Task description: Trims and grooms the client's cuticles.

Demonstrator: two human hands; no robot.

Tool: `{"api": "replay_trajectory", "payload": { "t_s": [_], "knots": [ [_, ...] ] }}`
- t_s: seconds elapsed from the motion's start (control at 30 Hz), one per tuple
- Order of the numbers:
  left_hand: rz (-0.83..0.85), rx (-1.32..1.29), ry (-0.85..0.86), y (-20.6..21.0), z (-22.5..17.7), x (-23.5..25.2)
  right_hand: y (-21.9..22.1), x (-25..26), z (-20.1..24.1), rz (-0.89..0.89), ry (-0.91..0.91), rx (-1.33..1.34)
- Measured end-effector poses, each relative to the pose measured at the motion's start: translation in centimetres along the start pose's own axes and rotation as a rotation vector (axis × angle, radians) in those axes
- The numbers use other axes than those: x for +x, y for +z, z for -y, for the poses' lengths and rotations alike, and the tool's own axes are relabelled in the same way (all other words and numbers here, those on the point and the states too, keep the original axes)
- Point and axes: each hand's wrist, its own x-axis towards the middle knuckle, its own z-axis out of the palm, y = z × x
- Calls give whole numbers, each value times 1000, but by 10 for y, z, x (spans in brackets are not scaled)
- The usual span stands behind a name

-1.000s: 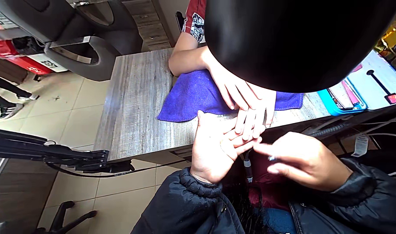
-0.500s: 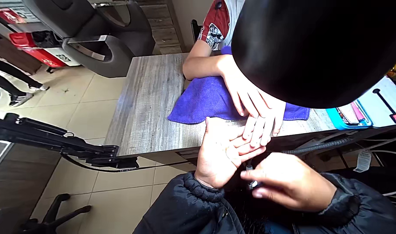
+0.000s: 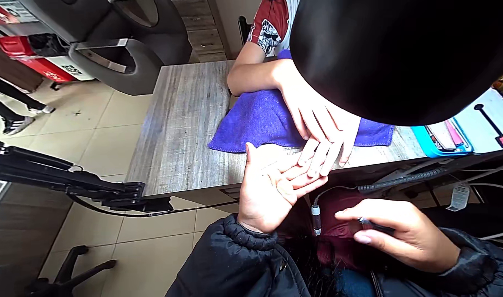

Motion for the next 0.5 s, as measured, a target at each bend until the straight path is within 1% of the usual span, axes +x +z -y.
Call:
{"api": "replay_trajectory", "payload": {
  "t_s": [0.07, 0.2, 0.27, 0.37, 0.5],
  "knots": [
    [22, 13, 9, -2, 1, 1, -8, -6, 4, -68, 46, 62],
    [-46, 37, 13, 2, 3, 3, -27, -17, 11, -218, 109, 170],
    [-20, 50, 1, 0, 3, 5, -42, -25, 10, -301, 142, 173],
    [-9, 192, 25, -2, 1, 10, -81, -41, 0, -457, 179, 72],
    [-65, 338, -6, 6, -2, 18, -149, -61, -9, -759, 228, 61]
  ]
}}
